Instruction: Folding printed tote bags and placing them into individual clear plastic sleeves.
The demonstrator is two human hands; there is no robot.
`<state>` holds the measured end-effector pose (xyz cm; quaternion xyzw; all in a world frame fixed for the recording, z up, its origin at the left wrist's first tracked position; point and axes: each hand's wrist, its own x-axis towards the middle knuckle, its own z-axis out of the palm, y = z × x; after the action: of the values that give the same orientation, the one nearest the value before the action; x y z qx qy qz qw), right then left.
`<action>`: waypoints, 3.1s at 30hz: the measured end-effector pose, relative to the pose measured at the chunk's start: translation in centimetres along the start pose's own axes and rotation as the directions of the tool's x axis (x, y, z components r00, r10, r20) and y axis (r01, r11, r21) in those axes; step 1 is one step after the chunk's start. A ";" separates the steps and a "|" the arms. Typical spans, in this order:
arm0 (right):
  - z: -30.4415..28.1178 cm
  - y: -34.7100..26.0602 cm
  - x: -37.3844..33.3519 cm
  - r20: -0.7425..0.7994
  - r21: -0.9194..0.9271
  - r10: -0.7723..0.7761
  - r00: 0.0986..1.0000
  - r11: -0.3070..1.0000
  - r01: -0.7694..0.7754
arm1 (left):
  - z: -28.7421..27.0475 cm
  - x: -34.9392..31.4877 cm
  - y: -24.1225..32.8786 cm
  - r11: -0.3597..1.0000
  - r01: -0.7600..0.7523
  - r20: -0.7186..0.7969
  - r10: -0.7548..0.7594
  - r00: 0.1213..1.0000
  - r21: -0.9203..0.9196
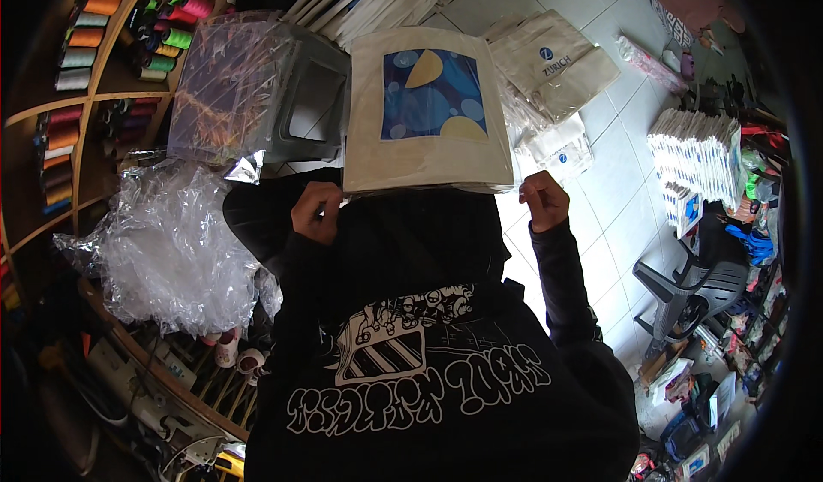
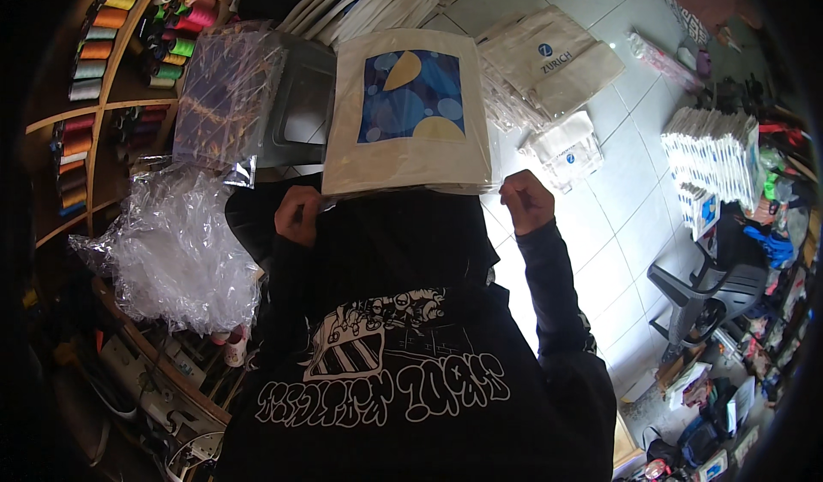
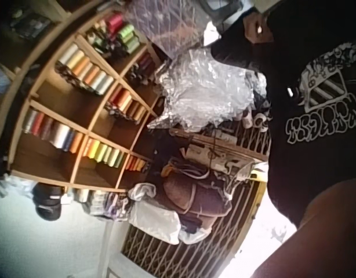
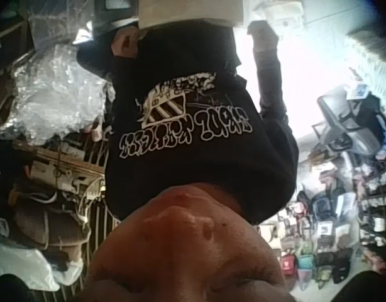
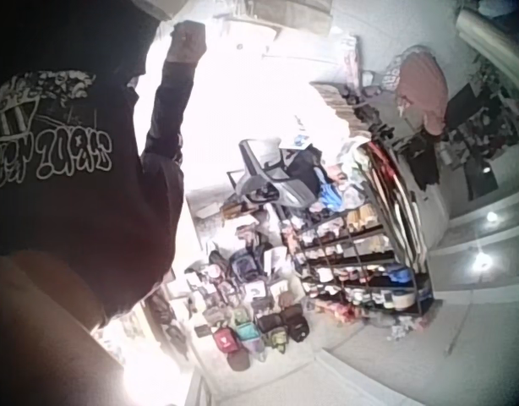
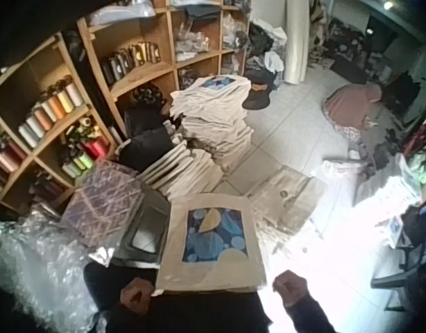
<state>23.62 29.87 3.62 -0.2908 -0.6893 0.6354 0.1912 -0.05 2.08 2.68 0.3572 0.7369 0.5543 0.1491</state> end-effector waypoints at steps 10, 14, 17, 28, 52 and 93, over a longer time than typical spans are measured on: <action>1.7 -0.3 -0.1 -0.143 0.099 0.180 0.973 0.981 -0.167 | 1.8 -0.6 -0.4 0.957 0.259 -0.165 -0.278 0.946 -0.130; 2.7 0.7 -0.5 -0.206 0.162 0.390 0.897 0.918 -0.362 | 2.8 -2.0 -1.8 0.877 0.422 -0.154 -0.461 0.874 -0.230; 3.6 0.8 -0.8 -0.228 0.305 0.476 0.850 0.864 -0.401 | 3.8 -2.4 -1.9 0.738 0.539 -0.152 -0.636 0.756 -0.407; 4.7 3.6 -1.5 -0.177 0.591 0.698 0.693 0.639 -0.492 | 4.7 -3.2 -2.9 0.598 0.705 -0.043 -0.773 0.633 -0.382; 3.4 2.1 -0.3 0.166 0.834 0.816 0.553 0.184 -0.521 | 2.4 -1.4 -2.7 0.024 0.671 0.292 -0.889 0.353 -0.741; 3.6 -3.4 1.4 -0.048 -0.731 0.093 0.995 0.676 -0.098 | 1.9 1.0 3.9 0.927 0.375 -0.105 -0.376 0.921 -0.023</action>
<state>19.78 27.92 6.41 -0.3807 -0.8688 0.3154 0.0281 1.88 4.63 5.82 0.1788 0.7978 0.5349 0.2130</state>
